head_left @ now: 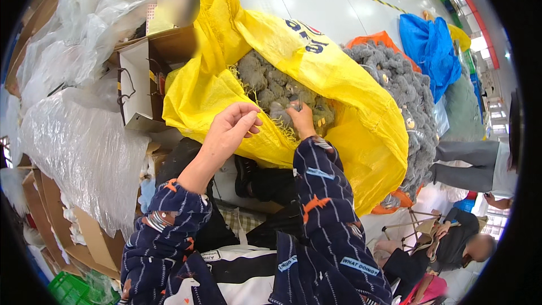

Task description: The person sits on the floor and repeatedly picks up small gray stuffed toys from a yellow sack. They turn each toy over in their hands, inspect the face and body, and then place it back into the sack. This cycle continues throughout the clip.

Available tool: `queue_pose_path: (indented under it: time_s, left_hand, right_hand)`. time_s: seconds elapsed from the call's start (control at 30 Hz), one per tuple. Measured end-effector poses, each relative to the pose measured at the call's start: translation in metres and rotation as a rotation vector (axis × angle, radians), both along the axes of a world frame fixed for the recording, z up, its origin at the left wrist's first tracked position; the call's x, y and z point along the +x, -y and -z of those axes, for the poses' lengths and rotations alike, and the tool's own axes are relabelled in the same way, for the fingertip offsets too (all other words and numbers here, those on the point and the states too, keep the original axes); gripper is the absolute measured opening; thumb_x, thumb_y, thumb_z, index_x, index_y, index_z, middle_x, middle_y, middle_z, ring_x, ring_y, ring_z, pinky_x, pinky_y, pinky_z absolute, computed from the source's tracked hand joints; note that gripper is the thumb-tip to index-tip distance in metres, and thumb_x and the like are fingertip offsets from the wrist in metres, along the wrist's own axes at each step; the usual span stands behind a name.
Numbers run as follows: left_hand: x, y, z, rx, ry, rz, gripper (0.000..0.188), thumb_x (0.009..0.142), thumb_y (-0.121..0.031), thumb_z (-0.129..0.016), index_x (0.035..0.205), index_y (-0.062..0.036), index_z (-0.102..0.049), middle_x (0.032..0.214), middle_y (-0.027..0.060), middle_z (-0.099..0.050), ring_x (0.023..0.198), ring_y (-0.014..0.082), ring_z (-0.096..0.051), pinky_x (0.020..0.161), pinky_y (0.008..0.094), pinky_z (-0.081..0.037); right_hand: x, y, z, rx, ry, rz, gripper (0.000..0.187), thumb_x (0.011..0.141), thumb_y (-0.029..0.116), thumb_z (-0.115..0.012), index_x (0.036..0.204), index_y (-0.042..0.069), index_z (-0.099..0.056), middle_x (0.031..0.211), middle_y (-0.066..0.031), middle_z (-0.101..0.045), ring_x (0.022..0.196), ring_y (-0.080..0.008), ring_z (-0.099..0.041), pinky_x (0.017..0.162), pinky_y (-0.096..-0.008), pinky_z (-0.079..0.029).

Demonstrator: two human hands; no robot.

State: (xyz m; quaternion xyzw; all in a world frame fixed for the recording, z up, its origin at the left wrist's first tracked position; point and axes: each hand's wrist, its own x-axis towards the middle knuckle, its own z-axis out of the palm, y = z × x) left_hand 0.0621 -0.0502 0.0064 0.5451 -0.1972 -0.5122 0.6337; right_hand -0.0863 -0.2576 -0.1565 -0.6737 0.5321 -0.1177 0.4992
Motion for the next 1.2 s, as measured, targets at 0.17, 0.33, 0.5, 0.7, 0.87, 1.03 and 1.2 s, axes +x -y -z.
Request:
queue_pose_path:
  time_s: [0.17, 0.33, 0.5, 0.7, 0.87, 1.03, 1.2]
  left_hand:
    - [0.005, -0.005, 0.014, 0.121, -0.131, 0.032, 0.032, 0.092, -0.033, -0.048, 0.111, -0.0081, -0.053, 0.095, 0.0011, -0.058, 0.08, 0.0104, -0.055, 0.071, 0.0254, -0.045]
    - [-0.004, -0.005, -0.007, 0.053, -0.429, 0.123, 0.04, 0.092, -0.039, -0.046, 0.122, -0.0134, -0.046, 0.106, 0.0026, -0.058, 0.088, 0.0156, -0.058, 0.075, 0.0306, -0.048]
    - [-0.006, -0.002, 0.013, -0.165, -0.415, 0.02, 0.036, 0.085, -0.02, -0.06, 0.118, -0.007, -0.05, 0.106, 0.0042, -0.059, 0.093, 0.0146, -0.058, 0.08, 0.0287, -0.048]
    - [-0.013, 0.0, 0.01, -0.073, 0.081, 0.071, 0.043, 0.076, -0.015, -0.071, 0.113, -0.001, -0.054, 0.105, 0.0047, -0.06, 0.095, 0.0115, -0.055, 0.085, 0.027, -0.044]
    - [-0.026, 0.002, 0.009, -0.044, 0.317, 0.217, 0.053, 0.074, -0.019, -0.074, 0.117, -0.0011, -0.05, 0.111, 0.0081, -0.058, 0.1, 0.014, -0.054, 0.089, 0.0282, -0.042]
    - [-0.033, 0.001, 0.01, -0.034, 0.353, 0.261, 0.053, 0.077, -0.015, -0.072, 0.121, -0.0005, -0.047, 0.114, 0.0074, -0.057, 0.102, 0.013, -0.052, 0.09, 0.0282, -0.041]
    - [-0.034, 0.002, 0.02, -0.087, 0.071, 0.2, 0.051, 0.079, -0.01, -0.068, 0.124, -0.0018, -0.045, 0.115, 0.0049, -0.055, 0.105, 0.0126, -0.05, 0.091, 0.0279, -0.04]
  right_hand:
    - [0.026, -0.051, -0.138, -0.245, 0.516, -0.252, 0.024, 0.074, 0.004, -0.06, 0.097, -0.001, -0.057, 0.087, -0.0024, -0.059, 0.079, -0.0081, -0.052, 0.07, -0.022, -0.043]
    - [0.003, -0.103, -0.182, -0.469, 0.622, -0.375, 0.036, 0.07, -0.002, -0.055, 0.106, 0.003, -0.055, 0.089, -0.0034, -0.061, 0.075, -0.007, -0.054, 0.065, -0.0196, -0.043]
    - [0.001, -0.107, -0.174, -0.433, 0.6, -0.49, 0.029, 0.071, 0.001, -0.062, 0.1, 0.003, -0.059, 0.081, 0.0002, -0.061, 0.057, -0.0043, -0.044, 0.052, -0.0186, -0.035]
    - [-0.007, -0.087, -0.166, -0.416, 0.572, -0.18, 0.021, 0.077, 0.007, -0.066, 0.096, 0.001, -0.061, 0.079, 0.0015, -0.058, 0.056, -0.0016, -0.041, 0.049, -0.0176, -0.032]
    - [0.003, -0.072, -0.173, -0.223, 0.753, 0.126, 0.028, 0.082, 0.009, -0.062, 0.105, -0.005, -0.056, 0.089, -0.002, -0.059, 0.079, -0.0067, -0.052, 0.069, -0.021, -0.043]
    - [0.004, -0.069, -0.165, 0.194, 0.953, 0.277, 0.029, 0.083, 0.012, -0.064, 0.107, -0.001, -0.056, 0.098, -0.0037, -0.061, 0.084, -0.0118, -0.057, 0.074, -0.0261, -0.046]
    - [0.007, -0.074, -0.158, 0.683, 1.219, 0.441, 0.028, 0.085, 0.019, -0.061, 0.108, 0.004, -0.056, 0.097, -0.005, -0.062, 0.084, -0.0157, -0.06, 0.073, -0.0278, -0.048]
